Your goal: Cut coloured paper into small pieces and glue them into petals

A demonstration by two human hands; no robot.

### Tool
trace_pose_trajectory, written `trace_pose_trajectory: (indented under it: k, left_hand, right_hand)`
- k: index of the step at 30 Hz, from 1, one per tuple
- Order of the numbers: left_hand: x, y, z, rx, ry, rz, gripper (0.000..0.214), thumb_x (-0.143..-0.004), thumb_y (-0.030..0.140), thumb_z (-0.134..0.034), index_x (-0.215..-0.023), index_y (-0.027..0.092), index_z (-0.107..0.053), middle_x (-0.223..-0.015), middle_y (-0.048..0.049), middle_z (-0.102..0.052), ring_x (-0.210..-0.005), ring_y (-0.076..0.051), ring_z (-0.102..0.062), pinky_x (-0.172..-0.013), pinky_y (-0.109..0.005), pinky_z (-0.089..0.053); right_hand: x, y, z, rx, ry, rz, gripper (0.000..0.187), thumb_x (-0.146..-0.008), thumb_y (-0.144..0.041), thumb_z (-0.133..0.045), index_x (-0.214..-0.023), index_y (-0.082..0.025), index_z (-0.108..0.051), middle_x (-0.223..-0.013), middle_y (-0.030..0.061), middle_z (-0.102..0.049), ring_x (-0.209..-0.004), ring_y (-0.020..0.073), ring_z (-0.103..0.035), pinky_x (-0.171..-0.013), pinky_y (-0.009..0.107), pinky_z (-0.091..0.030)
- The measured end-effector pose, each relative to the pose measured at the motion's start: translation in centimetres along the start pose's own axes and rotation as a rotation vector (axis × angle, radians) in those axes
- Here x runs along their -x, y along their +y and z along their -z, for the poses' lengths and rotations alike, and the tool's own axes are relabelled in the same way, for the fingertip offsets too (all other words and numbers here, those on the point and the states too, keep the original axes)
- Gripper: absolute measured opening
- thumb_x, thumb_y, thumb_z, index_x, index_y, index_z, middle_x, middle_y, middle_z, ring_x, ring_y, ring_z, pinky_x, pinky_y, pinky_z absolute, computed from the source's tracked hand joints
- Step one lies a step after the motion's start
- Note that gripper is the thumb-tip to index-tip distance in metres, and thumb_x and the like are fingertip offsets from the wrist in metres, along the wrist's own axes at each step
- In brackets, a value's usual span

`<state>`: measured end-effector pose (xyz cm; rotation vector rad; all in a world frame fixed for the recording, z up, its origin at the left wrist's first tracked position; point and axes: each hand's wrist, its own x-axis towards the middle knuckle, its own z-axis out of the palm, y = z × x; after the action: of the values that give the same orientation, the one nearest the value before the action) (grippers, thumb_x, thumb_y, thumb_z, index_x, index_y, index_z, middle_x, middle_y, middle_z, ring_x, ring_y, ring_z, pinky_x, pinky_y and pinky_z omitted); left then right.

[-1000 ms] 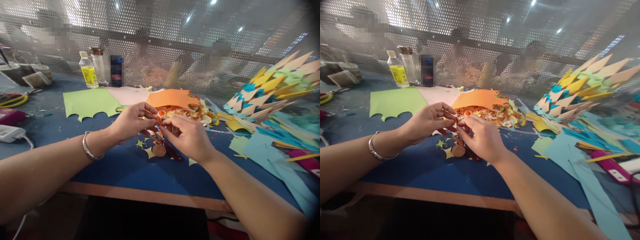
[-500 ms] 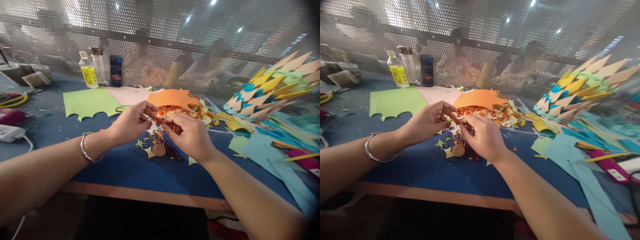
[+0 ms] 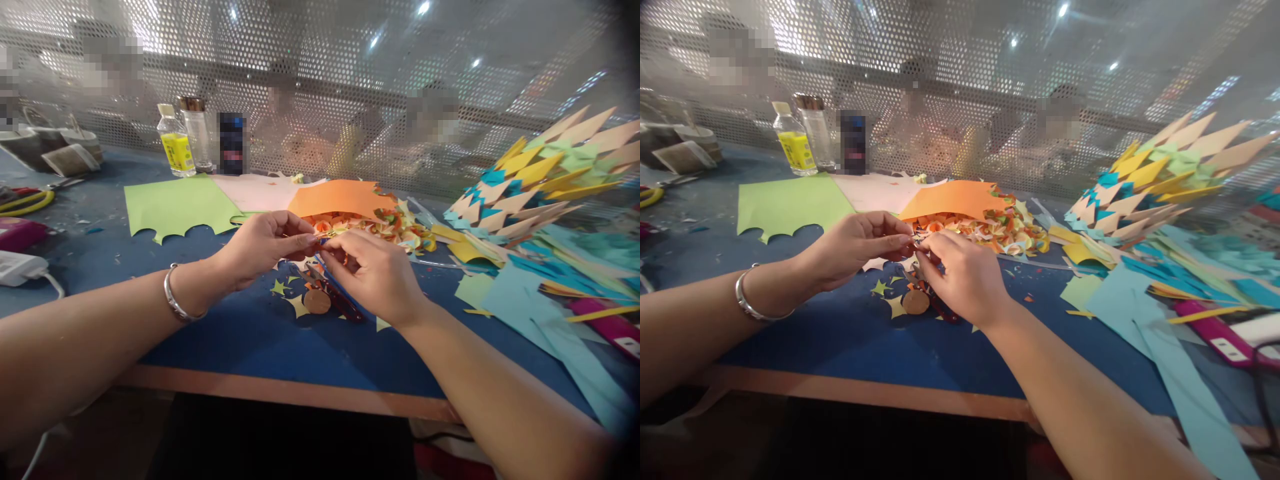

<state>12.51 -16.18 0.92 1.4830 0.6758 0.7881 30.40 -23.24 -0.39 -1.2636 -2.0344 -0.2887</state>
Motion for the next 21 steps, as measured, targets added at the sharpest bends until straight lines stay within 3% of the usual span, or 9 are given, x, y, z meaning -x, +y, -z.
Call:
trace_pose_trajectory:
  k: [9,21]
  left_hand:
    - [-0.27,-0.21,0.13,0.049,0.005,-0.019,0.023,-0.077,0.018,-0.073,-0.095,0.011,-0.060,-0.085,-0.0041,-0.067,-0.079,-0.013,-0.065,-0.073,-0.028,-0.050]
    - [-0.52,-0.39,0.74,-0.087,-0.085,-0.151,0.034,-0.078,0.014,-0.071,-0.108,0.011,-0.057,-0.094,-0.0077,-0.071,-0.083,-0.014,-0.067,-0.077,-0.031,-0.053]
  right_hand:
    - [-0.08,0.03,-0.02,-0.004,-0.031,0.012,0.016,-0.090,-0.024,-0.057,-0.087,-0.012,-0.067,-0.076,0.0055,-0.065,-0.068,0.0156,-0.060,-0.059,0.028,-0.045]
    - [0.02,-0.07,0.16,-0.092,-0.028,-0.035,0.016,-0.090,-0.027,-0.059,-0.089,-0.013,-0.066,-0.075,0.0042,-0.063,-0.063,0.0133,-0.056,-0.058,0.027,-0.044]
